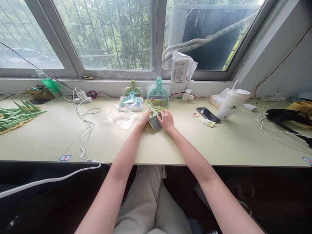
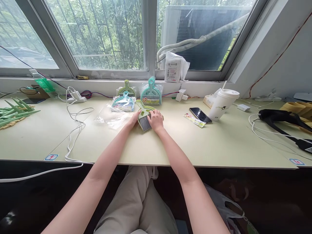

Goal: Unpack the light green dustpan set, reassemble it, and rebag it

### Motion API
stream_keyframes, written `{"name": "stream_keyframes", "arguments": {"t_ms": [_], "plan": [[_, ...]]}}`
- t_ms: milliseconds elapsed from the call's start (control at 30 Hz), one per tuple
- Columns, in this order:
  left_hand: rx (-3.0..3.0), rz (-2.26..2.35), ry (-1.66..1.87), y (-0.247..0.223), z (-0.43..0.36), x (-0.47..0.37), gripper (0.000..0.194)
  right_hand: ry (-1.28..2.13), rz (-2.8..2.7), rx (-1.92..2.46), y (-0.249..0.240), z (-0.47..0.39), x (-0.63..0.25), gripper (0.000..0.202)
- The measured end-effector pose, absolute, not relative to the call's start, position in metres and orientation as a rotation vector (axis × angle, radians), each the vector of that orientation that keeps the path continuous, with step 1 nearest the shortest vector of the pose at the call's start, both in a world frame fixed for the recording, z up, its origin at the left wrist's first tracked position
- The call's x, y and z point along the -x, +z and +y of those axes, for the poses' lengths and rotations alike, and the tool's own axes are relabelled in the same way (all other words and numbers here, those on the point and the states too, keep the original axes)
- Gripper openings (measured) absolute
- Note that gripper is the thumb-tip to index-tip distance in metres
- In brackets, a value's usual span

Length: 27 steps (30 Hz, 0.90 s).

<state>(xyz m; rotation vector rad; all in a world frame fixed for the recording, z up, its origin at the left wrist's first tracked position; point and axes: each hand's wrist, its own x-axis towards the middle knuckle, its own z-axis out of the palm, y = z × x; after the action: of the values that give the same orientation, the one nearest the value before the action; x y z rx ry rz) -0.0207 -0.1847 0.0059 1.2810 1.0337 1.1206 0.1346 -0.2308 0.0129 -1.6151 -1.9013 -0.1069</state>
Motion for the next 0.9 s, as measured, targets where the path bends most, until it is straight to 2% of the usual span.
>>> {"name": "stream_keyframes", "arguments": {"t_ms": [200,433,900], "plan": [[-1.262,1.006,1.014,0.010,-0.191,0.017,0.046,-0.061,-1.758,1.741,0.013,-0.231,-0.132,0.033],[-1.307,0.955,0.981,0.013,-0.195,0.019,0.049,-0.072,-1.752,1.677,0.011,-0.228,-0.135,0.039],[-1.306,0.818,0.880,0.023,-0.212,0.016,0.051,0.017,-1.818,1.632,0.009,-0.216,-0.142,0.027]]}}
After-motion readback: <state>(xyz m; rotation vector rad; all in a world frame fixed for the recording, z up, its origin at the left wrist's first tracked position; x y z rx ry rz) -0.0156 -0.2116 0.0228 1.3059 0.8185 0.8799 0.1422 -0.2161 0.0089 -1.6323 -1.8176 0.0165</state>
